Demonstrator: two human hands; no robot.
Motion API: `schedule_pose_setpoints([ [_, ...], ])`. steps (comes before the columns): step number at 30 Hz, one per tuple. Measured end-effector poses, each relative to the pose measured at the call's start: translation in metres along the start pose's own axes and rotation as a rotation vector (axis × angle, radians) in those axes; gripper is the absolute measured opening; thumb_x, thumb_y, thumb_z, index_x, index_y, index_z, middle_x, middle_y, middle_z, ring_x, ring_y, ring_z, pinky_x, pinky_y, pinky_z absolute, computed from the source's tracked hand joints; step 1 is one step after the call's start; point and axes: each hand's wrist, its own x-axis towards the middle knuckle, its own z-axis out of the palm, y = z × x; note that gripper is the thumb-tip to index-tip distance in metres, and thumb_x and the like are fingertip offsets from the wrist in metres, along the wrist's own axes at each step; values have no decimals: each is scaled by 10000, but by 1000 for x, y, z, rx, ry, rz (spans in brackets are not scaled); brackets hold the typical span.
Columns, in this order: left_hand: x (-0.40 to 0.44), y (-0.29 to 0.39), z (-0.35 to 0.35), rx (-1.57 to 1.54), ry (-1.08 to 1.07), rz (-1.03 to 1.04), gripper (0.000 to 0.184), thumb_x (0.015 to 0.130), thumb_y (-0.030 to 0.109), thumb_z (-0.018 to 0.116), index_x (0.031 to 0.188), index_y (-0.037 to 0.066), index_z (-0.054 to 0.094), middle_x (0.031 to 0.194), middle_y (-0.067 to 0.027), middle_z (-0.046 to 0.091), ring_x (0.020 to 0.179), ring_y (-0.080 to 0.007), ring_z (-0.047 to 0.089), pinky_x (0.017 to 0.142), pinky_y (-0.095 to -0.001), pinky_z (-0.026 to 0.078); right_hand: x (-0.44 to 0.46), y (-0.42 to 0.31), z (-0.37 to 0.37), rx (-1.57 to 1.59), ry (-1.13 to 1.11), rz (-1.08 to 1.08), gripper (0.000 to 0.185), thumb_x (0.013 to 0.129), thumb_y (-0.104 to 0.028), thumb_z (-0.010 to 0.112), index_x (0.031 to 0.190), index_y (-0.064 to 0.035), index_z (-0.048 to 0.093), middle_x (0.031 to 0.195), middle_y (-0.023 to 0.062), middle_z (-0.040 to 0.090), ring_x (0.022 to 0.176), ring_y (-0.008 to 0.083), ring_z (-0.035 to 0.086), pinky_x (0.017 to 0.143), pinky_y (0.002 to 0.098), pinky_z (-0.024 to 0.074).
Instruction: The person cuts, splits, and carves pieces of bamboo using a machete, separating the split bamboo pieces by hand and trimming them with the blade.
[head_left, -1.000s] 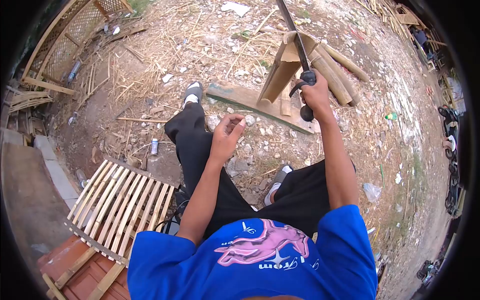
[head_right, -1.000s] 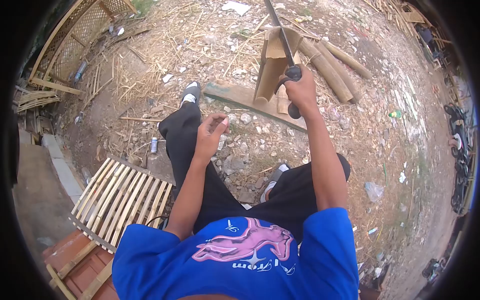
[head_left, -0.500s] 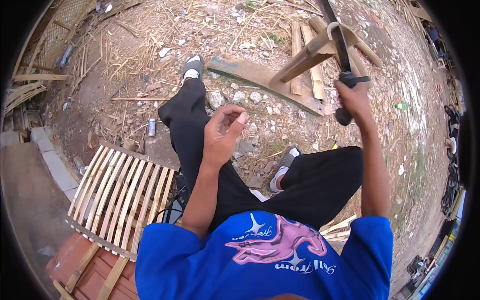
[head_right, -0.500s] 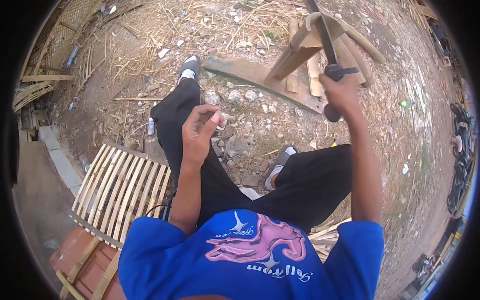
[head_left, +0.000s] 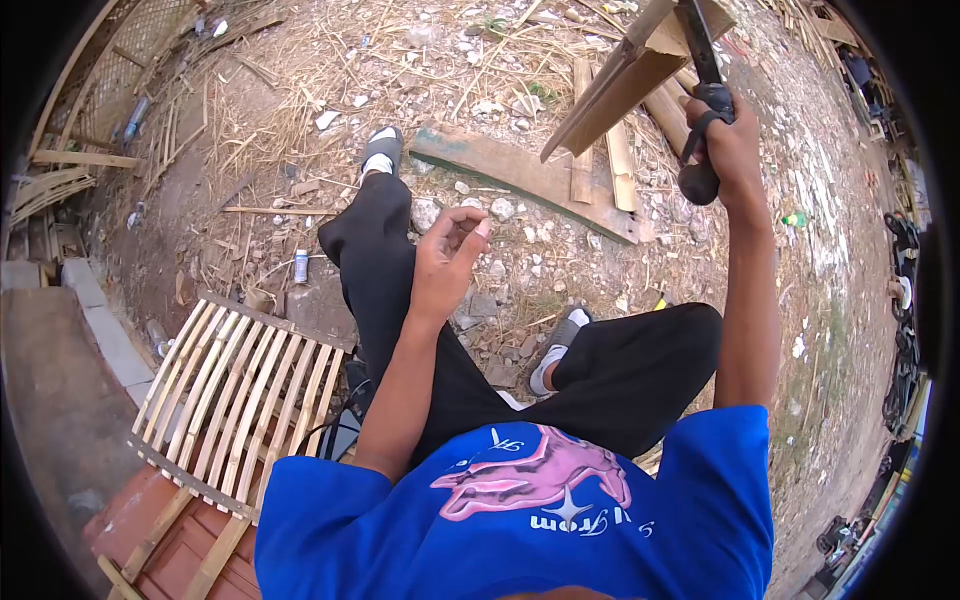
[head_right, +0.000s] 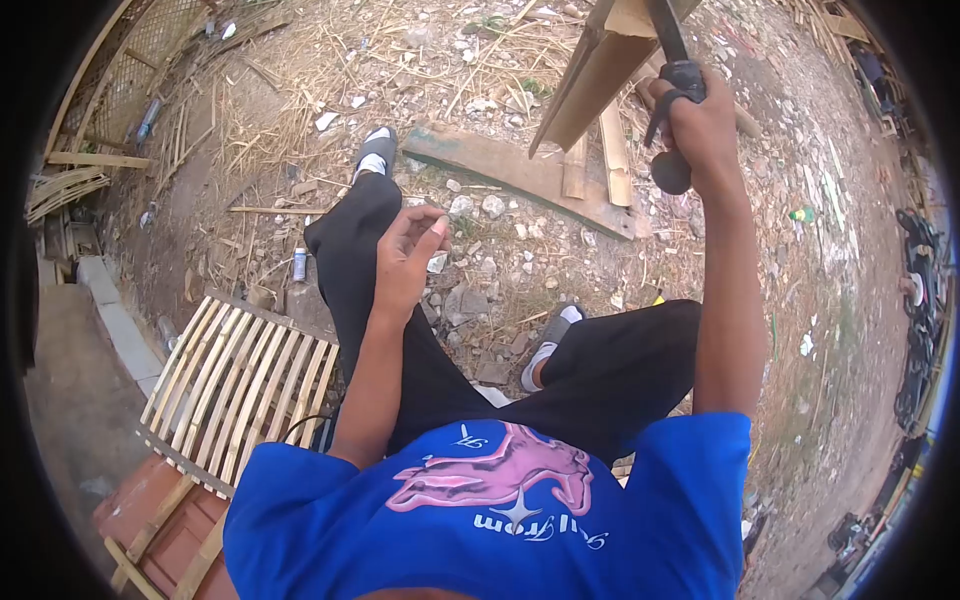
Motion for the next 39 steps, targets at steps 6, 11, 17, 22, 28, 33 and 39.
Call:
schedule_pose_setpoints([
  [6, -4, -4, -1, 32, -52, -37, 183, 934, 91, 652, 1098, 20, 615, 913, 1, 603, 795, -67, 550, 725, -239, 456, -7, -94, -110, 19, 208, -245, 397, 946, -210, 603, 1283, 0, 614, 733, -20, 553, 597, 30, 437, 510, 199, 348],
  [11, -7, 2, -6, 3, -43, -6, 188, 940, 109, 658, 1093, 13, 609, 922, -4, 602, 808, -75, 551, 747, -247, 469, 15, -82, -163, 62, -48, -183, 343, 972, -283, 616, 1173, -5, 611, 879, 26, 609, 595, 17, 484, 474, 157, 354],
  [17, -5, 2, -9, -45, -29, 18, 193, 953, 92, 632, 1114, -5, 588, 953, -34, 607, 857, -89, 578, 781, -258, 487, 2, 77, 31, -63, -36, 195, 136, 838, -128, 645, 861, -50, 535, 646, -11, 528, 496, 73, 480, 451, 248, 397],
  [22, -3, 2, -7, 6, -38, -10, 188, 946, 86, 631, 1107, -2, 593, 921, -25, 600, 838, -88, 581, 762, -248, 486, 18, 84, 24, -24, -15, 218, 174, 844, -165, 693, 845, -46, 566, 643, -1, 543, 514, 69, 510, 459, 226, 407],
  [28, -3, -8, 1, 97, -59, -25, 184, 937, 91, 643, 1099, 8, 611, 908, -20, 614, 806, -83, 581, 732, -243, 476, -7, 67, 37, -44, -49, 143, 141, 831, -121, 684, 847, -47, 565, 634, 2, 529, 485, 83, 484, 440, 261, 392],
  [33, -3, -7, 2, 145, -61, -60, 180, 941, 73, 625, 1105, 1, 612, 908, -31, 626, 817, -97, 590, 757, -254, 482, -20, 31, 23, 0, -37, 79, 138, 857, -107, 674, 911, -47, 561, 638, -6, 525, 481, 68, 466, 427, 237, 362],
  [39, -6, -11, 4, 165, -81, -22, 184, 934, 111, 653, 1086, 12, 622, 887, -8, 618, 772, -70, 564, 716, -248, 473, -41, 24, 8, 36, -23, 105, 158, 850, -107, 694, 909, -49, 559, 660, -4, 539, 484, 66, 484, 423, 238, 391],
])
